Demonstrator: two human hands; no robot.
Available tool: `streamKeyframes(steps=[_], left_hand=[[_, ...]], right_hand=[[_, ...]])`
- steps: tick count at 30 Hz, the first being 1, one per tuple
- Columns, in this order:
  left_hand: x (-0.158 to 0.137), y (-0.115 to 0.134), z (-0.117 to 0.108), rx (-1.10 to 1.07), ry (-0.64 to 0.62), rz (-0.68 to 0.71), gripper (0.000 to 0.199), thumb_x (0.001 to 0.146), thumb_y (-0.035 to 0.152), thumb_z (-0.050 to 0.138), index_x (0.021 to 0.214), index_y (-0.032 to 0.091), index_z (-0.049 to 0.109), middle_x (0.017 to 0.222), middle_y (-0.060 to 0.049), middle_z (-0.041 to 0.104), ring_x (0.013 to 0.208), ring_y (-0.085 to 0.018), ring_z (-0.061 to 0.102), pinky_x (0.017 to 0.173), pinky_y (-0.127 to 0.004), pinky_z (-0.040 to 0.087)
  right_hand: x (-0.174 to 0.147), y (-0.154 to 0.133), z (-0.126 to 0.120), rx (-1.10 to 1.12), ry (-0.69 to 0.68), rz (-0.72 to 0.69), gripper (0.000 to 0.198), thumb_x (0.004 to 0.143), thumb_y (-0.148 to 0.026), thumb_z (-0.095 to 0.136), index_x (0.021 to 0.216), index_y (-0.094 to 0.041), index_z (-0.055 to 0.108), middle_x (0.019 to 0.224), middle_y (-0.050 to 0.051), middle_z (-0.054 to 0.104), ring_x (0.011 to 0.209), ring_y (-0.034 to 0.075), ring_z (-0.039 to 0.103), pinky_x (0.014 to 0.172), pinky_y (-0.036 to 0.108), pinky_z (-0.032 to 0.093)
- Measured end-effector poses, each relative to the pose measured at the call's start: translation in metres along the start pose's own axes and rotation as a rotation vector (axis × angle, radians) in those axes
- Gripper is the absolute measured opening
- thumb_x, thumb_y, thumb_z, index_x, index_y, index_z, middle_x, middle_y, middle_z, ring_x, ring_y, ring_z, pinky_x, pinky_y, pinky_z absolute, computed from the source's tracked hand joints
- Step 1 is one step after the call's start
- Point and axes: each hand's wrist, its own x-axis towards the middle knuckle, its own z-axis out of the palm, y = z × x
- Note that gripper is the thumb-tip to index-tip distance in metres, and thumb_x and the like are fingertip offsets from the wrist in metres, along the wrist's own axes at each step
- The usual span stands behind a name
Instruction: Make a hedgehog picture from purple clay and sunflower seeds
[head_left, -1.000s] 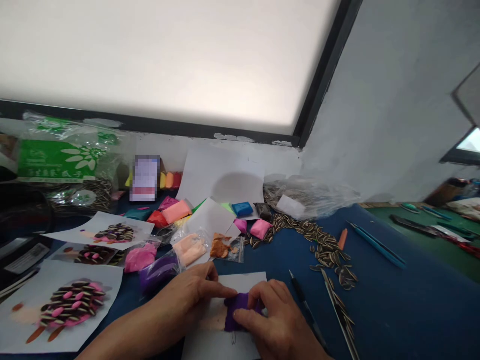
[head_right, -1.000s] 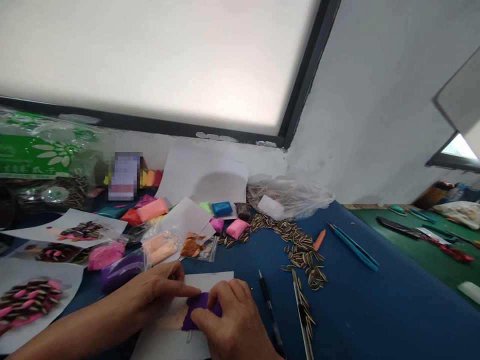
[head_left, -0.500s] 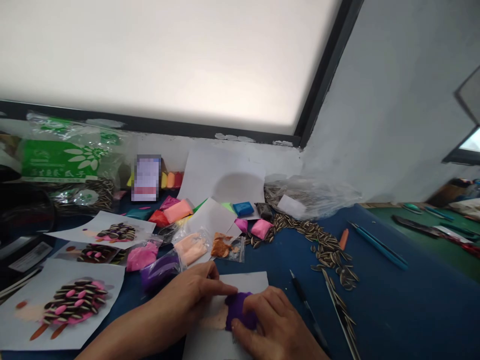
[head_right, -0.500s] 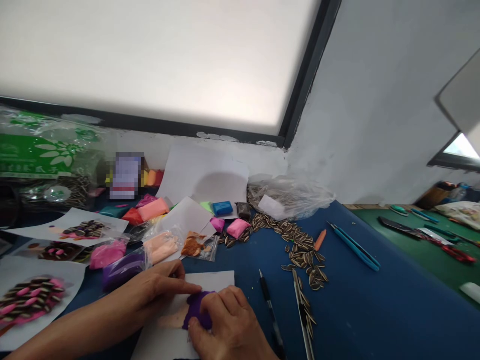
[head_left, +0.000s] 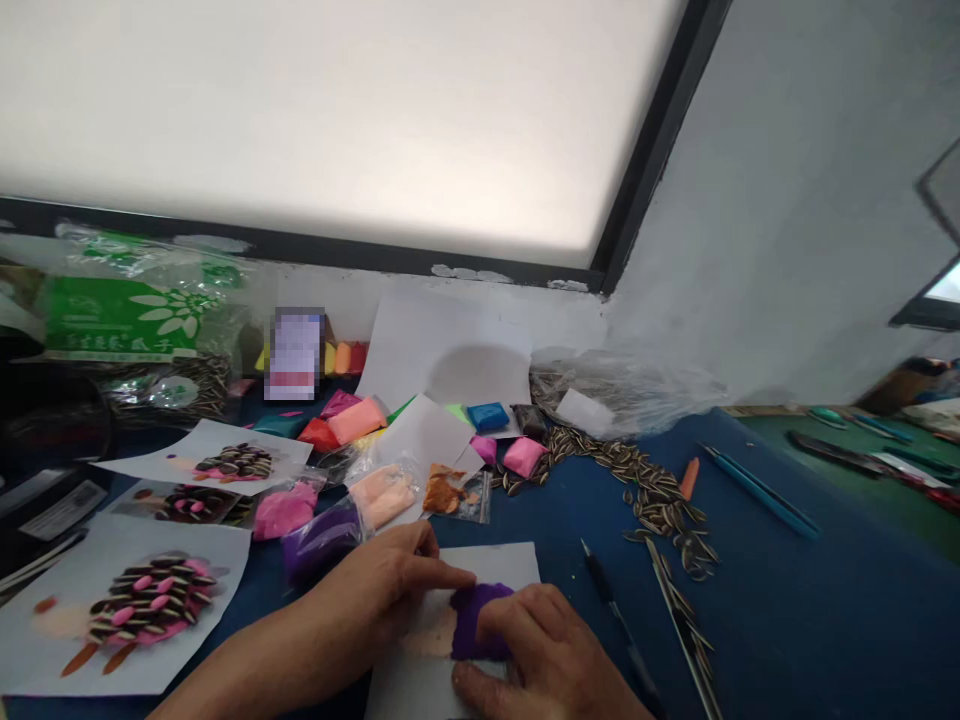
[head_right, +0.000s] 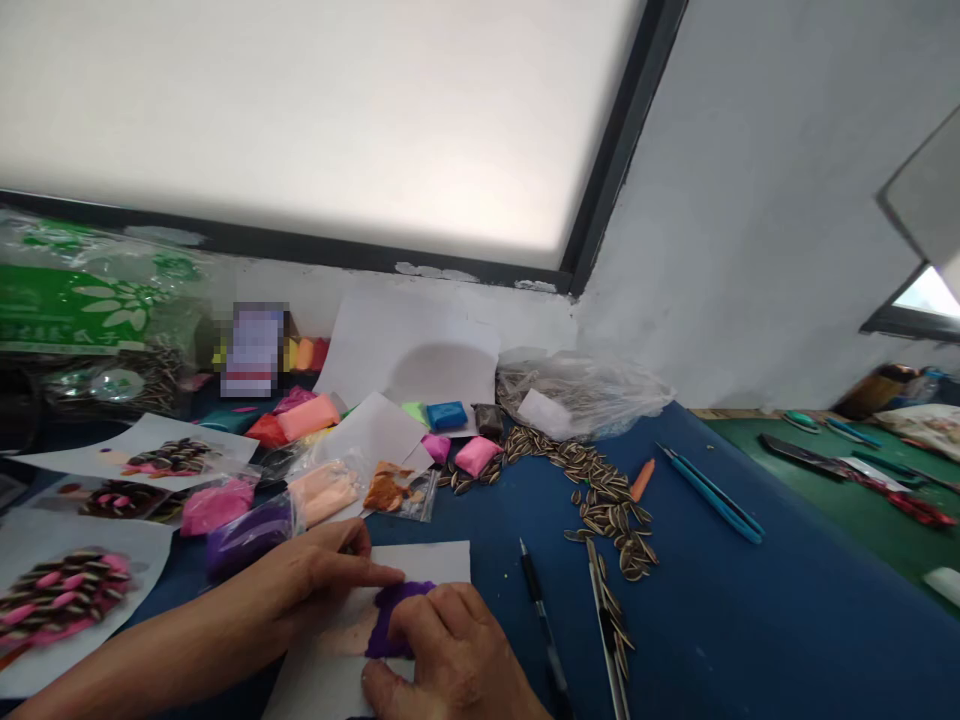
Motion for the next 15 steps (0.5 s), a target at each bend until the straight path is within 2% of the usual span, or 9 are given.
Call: streamKeyframes(steps=[2, 4, 6, 8, 10, 15], left_hand=[[-0.001, 0.001, -0.001, 0.002, 0.005, 0.0, 0.061, 0.087, -0.002, 0.046, 0.123, 0.039, 0.073, 0.09, -0.001, 0.057, 0.079, -0.017, 0.056, 0.071, -0.027, 0.042], [-0.001, 0.004, -0.002, -0.004, -0.002, -0.014, 0.061, 0.088, -0.002, 0.045, 0.124, 0.039, 0.072, 0.092, -0.001, 0.057, 0.081, -0.017, 0.057, 0.072, -0.027, 0.043], [-0.001, 0.006, -0.004, -0.005, -0.014, -0.035, 0.06, 0.089, -0.001, 0.044, 0.123, 0.039, 0.072, 0.092, -0.001, 0.056, 0.081, -0.018, 0.057, 0.072, -0.028, 0.042], [0.0, 0.008, -0.004, -0.003, -0.023, -0.047, 0.058, 0.088, 0.0, 0.044, 0.121, 0.038, 0.073, 0.09, -0.001, 0.056, 0.08, -0.018, 0.057, 0.071, -0.028, 0.042], [0.0, 0.007, -0.004, 0.0, -0.022, -0.048, 0.057, 0.089, 0.002, 0.044, 0.122, 0.038, 0.073, 0.089, -0.001, 0.056, 0.079, -0.018, 0.056, 0.07, -0.028, 0.041], [0.0, 0.005, -0.005, 0.006, -0.041, -0.052, 0.054, 0.092, 0.006, 0.043, 0.125, 0.038, 0.071, 0.093, -0.002, 0.058, 0.082, -0.019, 0.057, 0.073, -0.029, 0.043]], right_hand=[[-0.002, 0.002, 0.002, 0.022, 0.0, 0.013, 0.023, 0.098, -0.016, 0.055, 0.081, -0.024, 0.068, 0.077, 0.0, 0.059, 0.067, 0.015, 0.048, 0.064, 0.028, 0.036], [-0.003, 0.006, 0.001, 0.037, 0.059, 0.022, 0.023, 0.095, -0.013, 0.055, 0.077, -0.023, 0.066, 0.075, 0.0, 0.057, 0.066, 0.015, 0.046, 0.062, 0.028, 0.033], [-0.004, 0.01, -0.004, 0.046, 0.082, 0.076, 0.023, 0.09, -0.008, 0.052, 0.073, -0.021, 0.062, 0.075, 0.001, 0.056, 0.066, 0.016, 0.045, 0.061, 0.03, 0.031], [-0.003, 0.013, -0.014, 0.077, -0.008, 0.202, 0.021, 0.082, -0.005, 0.05, 0.08, -0.019, 0.064, 0.081, 0.005, 0.058, 0.068, 0.018, 0.046, 0.063, 0.031, 0.033], [0.0, 0.015, -0.023, 0.106, -0.12, 0.246, 0.025, 0.081, -0.002, 0.049, 0.085, -0.019, 0.066, 0.085, 0.006, 0.059, 0.072, 0.019, 0.048, 0.065, 0.031, 0.035], [0.006, 0.017, -0.032, 0.09, -0.157, 0.043, 0.021, 0.09, -0.01, 0.052, 0.095, -0.019, 0.07, 0.084, 0.006, 0.059, 0.071, 0.019, 0.046, 0.064, 0.032, 0.034]])
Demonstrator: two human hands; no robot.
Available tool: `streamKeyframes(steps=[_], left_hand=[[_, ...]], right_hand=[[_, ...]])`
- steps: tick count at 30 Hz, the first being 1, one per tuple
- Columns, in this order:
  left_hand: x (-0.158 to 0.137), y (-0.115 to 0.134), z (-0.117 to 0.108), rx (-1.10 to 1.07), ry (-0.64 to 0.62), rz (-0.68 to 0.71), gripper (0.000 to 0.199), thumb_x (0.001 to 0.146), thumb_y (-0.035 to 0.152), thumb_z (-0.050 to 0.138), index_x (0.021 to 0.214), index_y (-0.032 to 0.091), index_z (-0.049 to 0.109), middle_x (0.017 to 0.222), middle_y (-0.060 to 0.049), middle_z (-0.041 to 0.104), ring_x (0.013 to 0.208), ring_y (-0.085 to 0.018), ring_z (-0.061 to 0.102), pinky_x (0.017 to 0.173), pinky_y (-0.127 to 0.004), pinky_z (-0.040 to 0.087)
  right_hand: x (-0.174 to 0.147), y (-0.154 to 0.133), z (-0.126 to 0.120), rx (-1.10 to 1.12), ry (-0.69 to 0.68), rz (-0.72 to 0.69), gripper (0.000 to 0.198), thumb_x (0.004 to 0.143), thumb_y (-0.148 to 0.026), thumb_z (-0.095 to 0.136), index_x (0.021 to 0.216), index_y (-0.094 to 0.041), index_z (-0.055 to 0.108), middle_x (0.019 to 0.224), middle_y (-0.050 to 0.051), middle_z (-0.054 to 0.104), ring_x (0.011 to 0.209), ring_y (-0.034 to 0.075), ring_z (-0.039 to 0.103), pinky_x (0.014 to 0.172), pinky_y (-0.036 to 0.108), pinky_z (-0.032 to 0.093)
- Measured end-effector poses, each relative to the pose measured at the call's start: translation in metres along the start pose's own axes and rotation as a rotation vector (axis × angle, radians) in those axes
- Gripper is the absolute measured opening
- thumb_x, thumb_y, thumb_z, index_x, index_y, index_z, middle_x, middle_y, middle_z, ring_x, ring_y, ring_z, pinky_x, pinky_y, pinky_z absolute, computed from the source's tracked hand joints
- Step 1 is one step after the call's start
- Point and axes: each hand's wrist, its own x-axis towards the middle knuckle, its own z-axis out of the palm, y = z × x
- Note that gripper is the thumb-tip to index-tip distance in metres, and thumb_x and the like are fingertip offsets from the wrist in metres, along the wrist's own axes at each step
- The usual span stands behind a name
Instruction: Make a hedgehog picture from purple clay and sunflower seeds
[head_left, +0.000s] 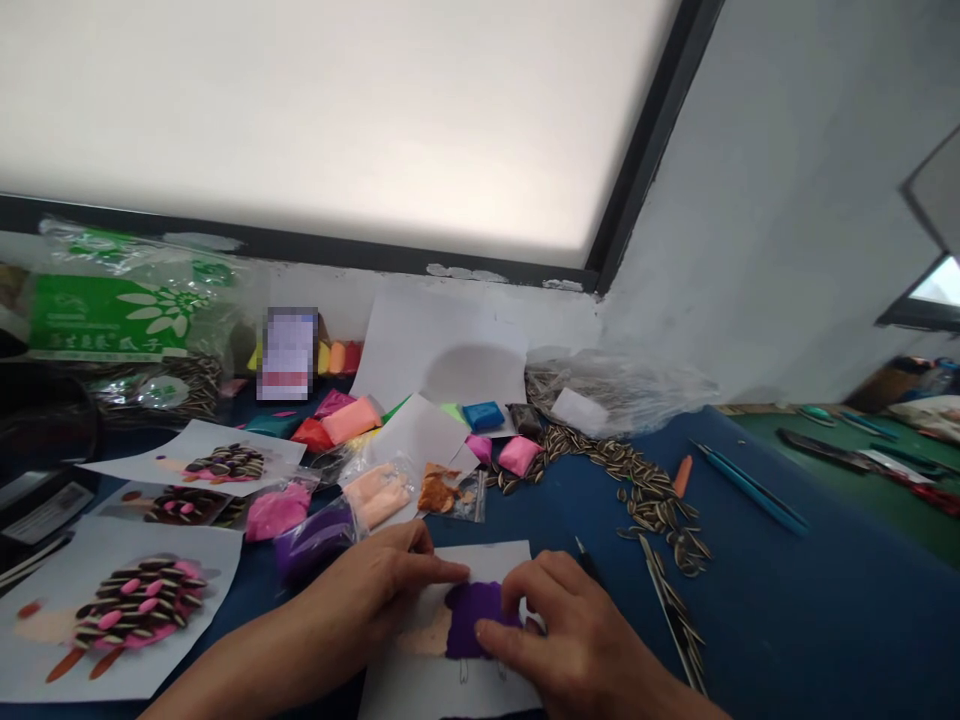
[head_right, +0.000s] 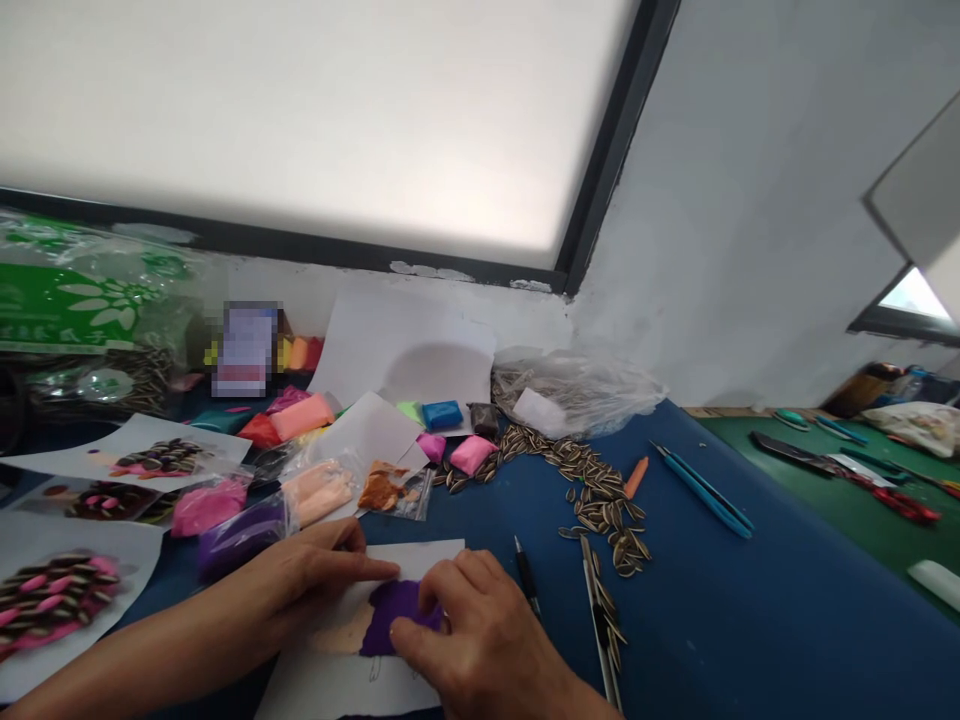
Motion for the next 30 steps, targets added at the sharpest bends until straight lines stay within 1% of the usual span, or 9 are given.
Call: streamKeyframes(steps=[3, 8, 12, 15, 19, 23, 25, 28, 30], left_hand=[[-0.0002, 0.0008, -0.0015, 0.014, -0.024, -0.01, 0.052, 0.094, 0.007, 0.043, 0.126, 0.037, 0.07, 0.096, -0.002, 0.06, 0.086, -0.019, 0.058, 0.075, -0.03, 0.043], [0.0004, 0.0059, -0.0043, 0.024, -0.037, -0.041, 0.049, 0.093, 0.008, 0.043, 0.12, 0.034, 0.074, 0.093, -0.003, 0.06, 0.085, -0.02, 0.058, 0.074, -0.03, 0.043], [0.001, 0.008, -0.0062, 0.006, -0.052, -0.048, 0.046, 0.096, 0.011, 0.042, 0.12, 0.034, 0.073, 0.094, -0.003, 0.06, 0.086, -0.021, 0.059, 0.076, -0.031, 0.044], [0.0015, 0.0074, -0.0062, 0.011, -0.058, -0.043, 0.047, 0.094, 0.01, 0.044, 0.122, 0.033, 0.074, 0.094, -0.004, 0.059, 0.086, -0.021, 0.059, 0.075, -0.032, 0.044], [0.0014, 0.0053, -0.0045, -0.004, -0.041, -0.019, 0.049, 0.094, 0.009, 0.043, 0.124, 0.034, 0.072, 0.093, -0.004, 0.059, 0.086, -0.021, 0.059, 0.075, -0.032, 0.044], [0.001, 0.0034, -0.0033, 0.01, -0.038, -0.019, 0.044, 0.101, 0.016, 0.039, 0.126, 0.033, 0.071, 0.091, -0.004, 0.059, 0.082, -0.021, 0.058, 0.073, -0.032, 0.043], [0.001, 0.0032, -0.0035, 0.02, -0.045, -0.014, 0.045, 0.101, 0.016, 0.038, 0.127, 0.034, 0.07, 0.091, -0.004, 0.059, 0.082, -0.021, 0.058, 0.073, -0.032, 0.043], [0.0007, 0.0034, -0.0035, 0.005, -0.037, -0.022, 0.046, 0.1, 0.015, 0.039, 0.128, 0.035, 0.07, 0.093, -0.003, 0.059, 0.084, -0.021, 0.058, 0.074, -0.031, 0.044], [0.0003, 0.0035, -0.0029, -0.007, -0.027, -0.025, 0.044, 0.1, 0.016, 0.04, 0.127, 0.034, 0.071, 0.093, -0.003, 0.059, 0.084, -0.021, 0.057, 0.074, -0.03, 0.044]], right_hand=[[0.0012, 0.003, -0.0002, -0.021, -0.047, -0.088, 0.023, 0.098, -0.017, 0.048, 0.102, -0.018, 0.071, 0.083, 0.007, 0.059, 0.073, 0.021, 0.047, 0.067, 0.033, 0.037], [0.0005, 0.0059, 0.0011, -0.077, -0.082, -0.146, 0.027, 0.104, -0.018, 0.043, 0.102, -0.018, 0.07, 0.082, 0.007, 0.061, 0.073, 0.02, 0.049, 0.073, 0.034, 0.042], [0.001, 0.0046, 0.001, -0.115, -0.092, -0.168, 0.028, 0.103, -0.017, 0.042, 0.097, -0.018, 0.069, 0.081, 0.006, 0.061, 0.073, 0.02, 0.049, 0.074, 0.034, 0.043], [0.0015, 0.0043, -0.0008, -0.111, -0.071, -0.149, 0.026, 0.102, -0.016, 0.044, 0.093, -0.018, 0.069, 0.08, 0.006, 0.06, 0.072, 0.019, 0.048, 0.072, 0.033, 0.042], [0.0009, 0.0054, -0.0019, -0.102, -0.045, -0.13, 0.022, 0.098, -0.012, 0.048, 0.095, -0.016, 0.069, 0.082, 0.007, 0.061, 0.072, 0.019, 0.048, 0.069, 0.033, 0.04], [-0.0008, 0.0061, 0.0029, -0.15, -0.088, -0.172, 0.022, 0.099, -0.012, 0.049, 0.094, -0.016, 0.07, 0.08, 0.006, 0.06, 0.072, 0.019, 0.048, 0.07, 0.033, 0.041], [-0.0009, 0.0058, 0.0054, -0.165, -0.102, -0.193, 0.025, 0.101, -0.012, 0.047, 0.093, -0.015, 0.07, 0.079, 0.006, 0.061, 0.073, 0.019, 0.048, 0.073, 0.033, 0.043], [0.0001, 0.0043, 0.0052, -0.137, -0.1, -0.195, 0.026, 0.101, -0.011, 0.046, 0.09, -0.014, 0.07, 0.08, 0.006, 0.062, 0.074, 0.019, 0.048, 0.074, 0.033, 0.044], [0.0011, 0.0028, 0.0018, -0.087, -0.07, -0.17, 0.024, 0.099, -0.009, 0.048, 0.089, -0.014, 0.069, 0.08, 0.006, 0.062, 0.072, 0.019, 0.048, 0.072, 0.032, 0.043]])
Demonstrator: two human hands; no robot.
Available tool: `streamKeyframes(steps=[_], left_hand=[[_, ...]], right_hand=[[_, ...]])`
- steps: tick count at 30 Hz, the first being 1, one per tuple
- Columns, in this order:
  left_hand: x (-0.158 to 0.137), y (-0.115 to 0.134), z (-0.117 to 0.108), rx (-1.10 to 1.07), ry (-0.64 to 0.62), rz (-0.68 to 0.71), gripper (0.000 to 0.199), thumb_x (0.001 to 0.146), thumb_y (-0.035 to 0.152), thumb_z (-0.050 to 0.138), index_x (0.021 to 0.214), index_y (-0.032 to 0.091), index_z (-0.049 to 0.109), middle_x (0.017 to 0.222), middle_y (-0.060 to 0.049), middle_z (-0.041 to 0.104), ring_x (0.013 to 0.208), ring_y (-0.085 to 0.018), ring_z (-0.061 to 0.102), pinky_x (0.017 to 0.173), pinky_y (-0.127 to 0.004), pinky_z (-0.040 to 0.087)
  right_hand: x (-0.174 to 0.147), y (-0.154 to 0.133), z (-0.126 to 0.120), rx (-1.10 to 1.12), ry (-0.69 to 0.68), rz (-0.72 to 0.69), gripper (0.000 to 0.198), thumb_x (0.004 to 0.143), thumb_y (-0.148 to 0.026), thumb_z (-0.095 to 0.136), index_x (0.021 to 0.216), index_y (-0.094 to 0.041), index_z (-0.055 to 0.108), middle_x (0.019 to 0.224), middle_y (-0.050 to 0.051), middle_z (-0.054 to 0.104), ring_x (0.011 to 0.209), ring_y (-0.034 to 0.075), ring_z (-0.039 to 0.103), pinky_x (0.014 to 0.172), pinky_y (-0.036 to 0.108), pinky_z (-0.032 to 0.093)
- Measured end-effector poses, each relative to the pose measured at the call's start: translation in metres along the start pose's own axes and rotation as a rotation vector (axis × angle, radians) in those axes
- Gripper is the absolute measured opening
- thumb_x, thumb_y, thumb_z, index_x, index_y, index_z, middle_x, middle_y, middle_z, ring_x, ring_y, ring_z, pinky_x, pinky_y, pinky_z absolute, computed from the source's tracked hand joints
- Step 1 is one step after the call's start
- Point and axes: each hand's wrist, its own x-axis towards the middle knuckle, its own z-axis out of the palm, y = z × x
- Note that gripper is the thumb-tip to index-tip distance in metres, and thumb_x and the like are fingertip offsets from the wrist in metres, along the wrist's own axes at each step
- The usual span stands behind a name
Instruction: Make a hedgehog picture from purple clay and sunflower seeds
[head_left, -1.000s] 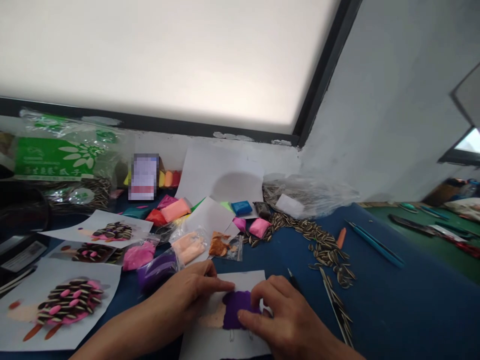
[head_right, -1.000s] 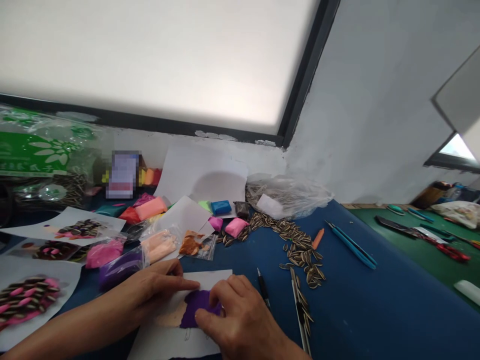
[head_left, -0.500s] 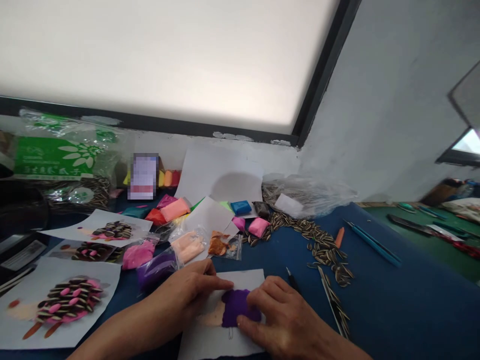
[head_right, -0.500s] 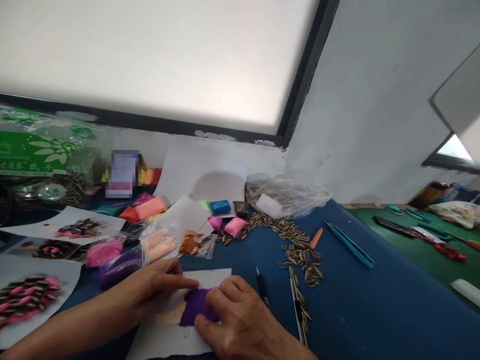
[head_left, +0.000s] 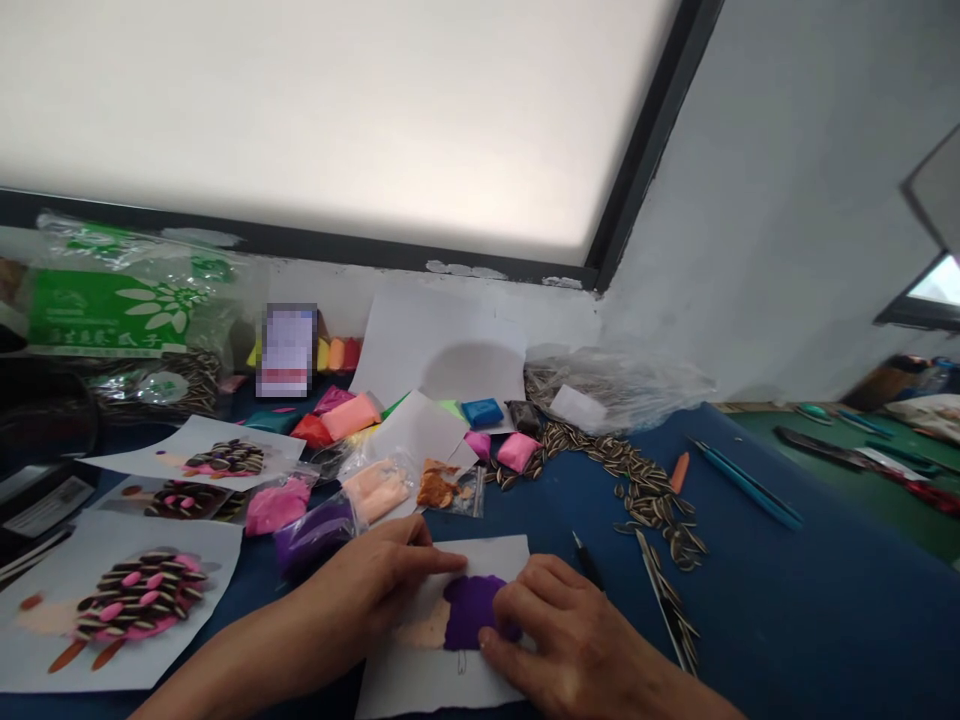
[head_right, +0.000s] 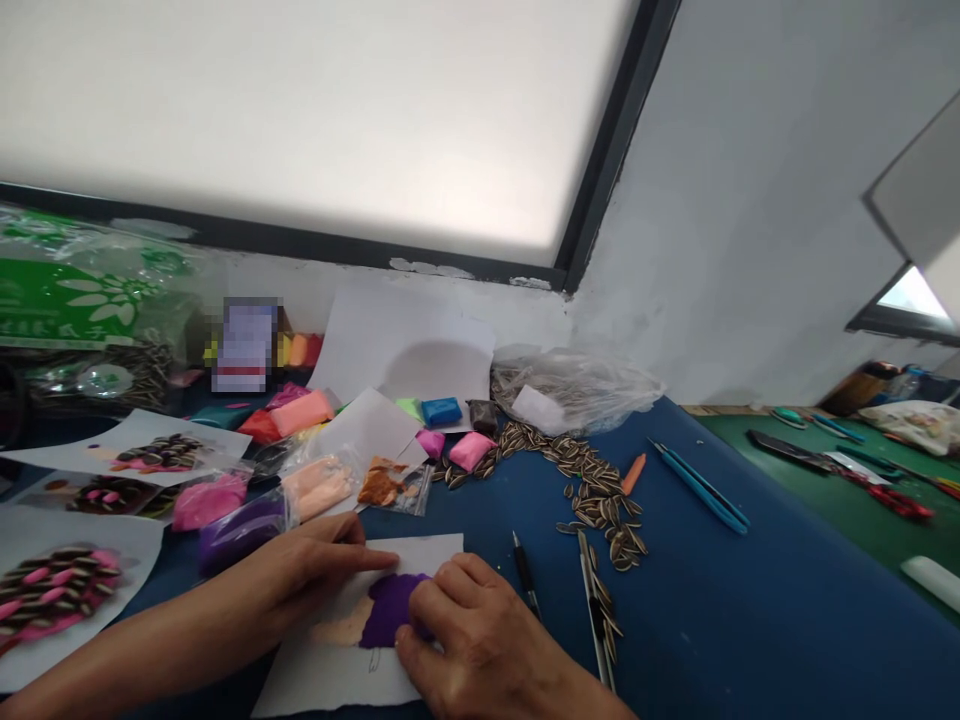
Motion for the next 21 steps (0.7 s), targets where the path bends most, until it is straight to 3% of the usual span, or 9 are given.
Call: streamKeyframes(steps=[4, 7, 10, 21], left_hand=[[0.0, 0.0, 0.001, -0.009, 0.022, -0.006, 0.042, 0.102, 0.019, 0.039, 0.126, 0.032, 0.071, 0.093, -0.004, 0.06, 0.084, -0.02, 0.055, 0.075, -0.03, 0.045], [0.0, 0.001, -0.001, -0.014, -0.004, -0.018, 0.045, 0.1, 0.015, 0.037, 0.124, 0.031, 0.072, 0.092, -0.004, 0.058, 0.083, -0.021, 0.056, 0.075, -0.031, 0.045], [0.0, 0.003, -0.002, -0.017, -0.03, -0.022, 0.05, 0.097, 0.009, 0.037, 0.128, 0.031, 0.07, 0.092, -0.003, 0.057, 0.083, -0.02, 0.058, 0.076, -0.031, 0.045], [0.0, 0.008, -0.006, -0.001, -0.064, -0.033, 0.056, 0.089, 0.001, 0.045, 0.127, 0.034, 0.07, 0.1, -0.004, 0.058, 0.092, -0.021, 0.059, 0.082, -0.034, 0.046]], right_hand=[[0.001, -0.002, -0.009, 0.141, -0.005, 0.253, 0.022, 0.09, -0.006, 0.05, 0.099, -0.015, 0.068, 0.088, 0.008, 0.063, 0.077, 0.021, 0.051, 0.071, 0.034, 0.042], [-0.001, -0.002, -0.009, 0.197, -0.042, 0.398, 0.014, 0.089, -0.007, 0.055, 0.088, -0.018, 0.064, 0.086, 0.006, 0.063, 0.078, 0.021, 0.053, 0.072, 0.033, 0.041], [-0.003, -0.003, -0.002, 0.244, -0.001, 0.385, 0.017, 0.088, -0.005, 0.057, 0.08, -0.019, 0.059, 0.079, 0.002, 0.06, 0.073, 0.018, 0.051, 0.068, 0.03, 0.038], [-0.006, -0.005, 0.013, 0.259, -0.011, 0.403, 0.018, 0.079, -0.01, 0.074, 0.082, -0.02, 0.058, 0.083, 0.001, 0.06, 0.078, 0.019, 0.052, 0.07, 0.03, 0.036]])
